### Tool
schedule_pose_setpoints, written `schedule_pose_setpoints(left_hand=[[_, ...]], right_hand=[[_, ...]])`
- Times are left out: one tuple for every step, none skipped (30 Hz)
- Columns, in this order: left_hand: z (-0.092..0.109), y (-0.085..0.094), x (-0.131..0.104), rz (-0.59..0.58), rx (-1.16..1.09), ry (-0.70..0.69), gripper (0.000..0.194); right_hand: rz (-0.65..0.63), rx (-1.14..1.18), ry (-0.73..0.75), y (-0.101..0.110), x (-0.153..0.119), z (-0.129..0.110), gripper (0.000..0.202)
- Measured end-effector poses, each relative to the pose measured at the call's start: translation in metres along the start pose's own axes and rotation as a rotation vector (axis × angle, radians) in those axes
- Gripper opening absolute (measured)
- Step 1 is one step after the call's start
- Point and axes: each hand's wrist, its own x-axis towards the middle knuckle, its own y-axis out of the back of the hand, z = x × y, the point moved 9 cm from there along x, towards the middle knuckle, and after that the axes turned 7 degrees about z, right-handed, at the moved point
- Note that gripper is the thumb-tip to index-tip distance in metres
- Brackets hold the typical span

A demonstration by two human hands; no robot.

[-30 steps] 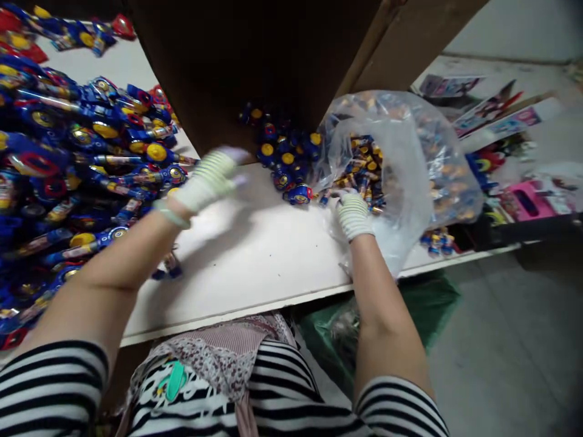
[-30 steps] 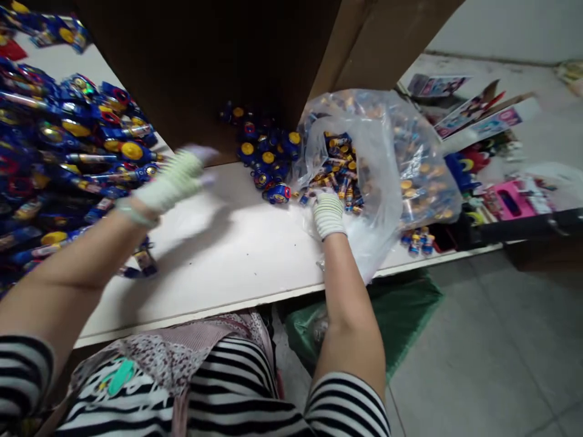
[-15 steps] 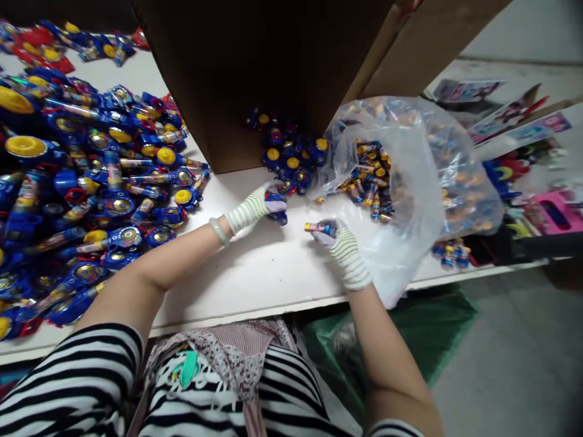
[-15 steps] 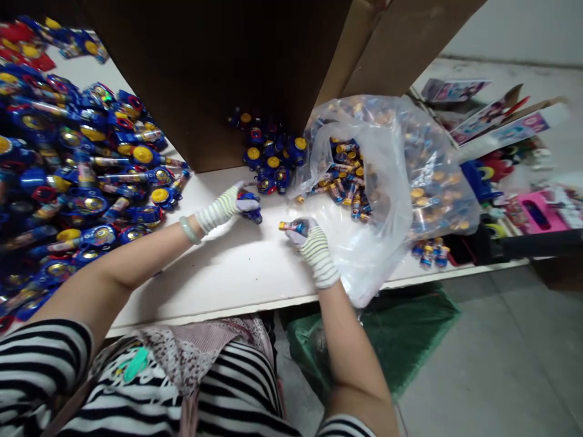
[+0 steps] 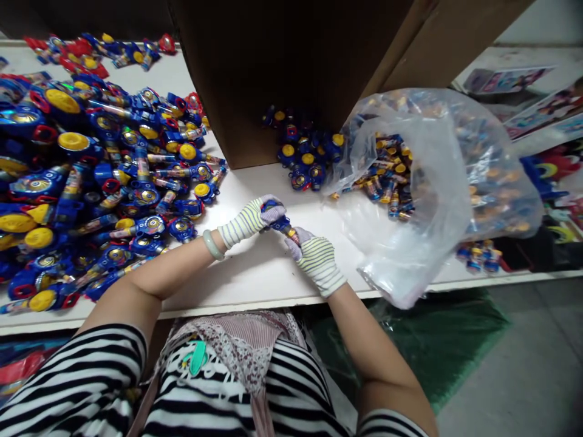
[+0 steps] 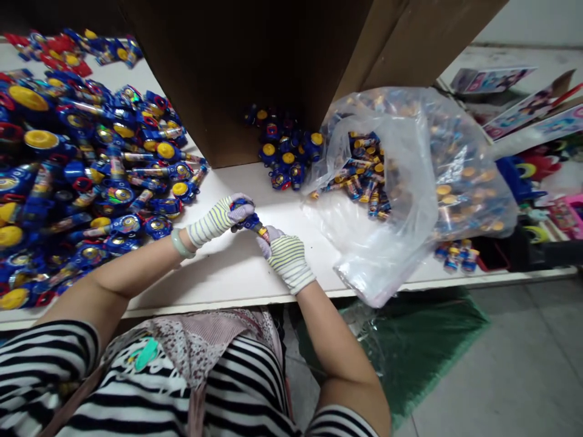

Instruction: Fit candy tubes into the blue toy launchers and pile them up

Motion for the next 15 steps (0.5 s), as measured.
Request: schedule_pose_setpoints(left_hand=[[0.002, -0.002, -0.002, -0.022, 0.007, -0.008, 0.037], [0.004, -0.002, -0.003, -0.024, -0.005, -0.014, 0.039], [0.005, 0.000, -0.005, -0.013, -0.034, -0.013, 0.040], [0.005, 0.002, -0.008, 0.004, -0.070, -0.011, 0.042], [0.006, 0.004, -0.010, 0.012, -0.094, -0.013, 0.043], [0.007, 0.005, -0.012, 0.001, -0.097, -0.022, 0.044], [0.008, 0.004, -0.014, -0.027, -0.076, -0.035, 0.044], [0.008, 0.002, -0.016, -0.056, -0.043, -0.048, 0.045], [0.008, 0.002, -0.016, -0.061, -0.015, -0.059, 0.044], [0.006, 0.004, -0.015, -0.041, -0.002, -0.059, 0.043], [0.004, 0.006, -0.013, -0.002, -0.006, -0.051, 0.041], [0.001, 0.009, -0.011, 0.044, -0.025, -0.037, 0.039], [-0.002, 0.011, -0.010, 0.084, -0.052, -0.023, 0.037], [-0.004, 0.012, -0.010, 0.110, -0.086, -0.015, 0.037], [-0.005, 0.012, -0.010, 0.112, -0.120, -0.015, 0.038]], right_hand=[[0.005, 0.035, 0.001, -0.001, -0.002, -0.002, 0.047], [0.020, 0.119, -0.005, -0.002, -0.004, -0.004, 0.047], [0.027, 0.246, -0.022, -0.004, -0.006, -0.005, 0.048], [0.009, 0.404, -0.048, -0.009, -0.008, -0.006, 0.050], [-0.049, 0.572, -0.082, -0.018, -0.011, -0.007, 0.056], [-0.137, 0.726, -0.118, -0.028, -0.014, -0.010, 0.064], [-0.223, 0.843, -0.155, -0.037, -0.017, -0.012, 0.071], [-0.276, 0.905, -0.182, -0.041, -0.018, -0.014, 0.076], [-0.278, 0.903, -0.194, -0.041, -0.017, -0.013, 0.077], [-0.226, 0.838, -0.194, -0.035, -0.013, -0.009, 0.076], [-0.140, 0.732, -0.187, -0.026, -0.009, -0.005, 0.072], [-0.050, 0.617, -0.179, -0.016, -0.005, -0.001, 0.068], [0.009, 0.538, -0.175, -0.009, -0.004, 0.000, 0.065], [0.015, 0.531, -0.182, -0.008, -0.004, 0.000, 0.062], [-0.028, 0.610, -0.207, -0.014, -0.007, -0.001, 0.060]])
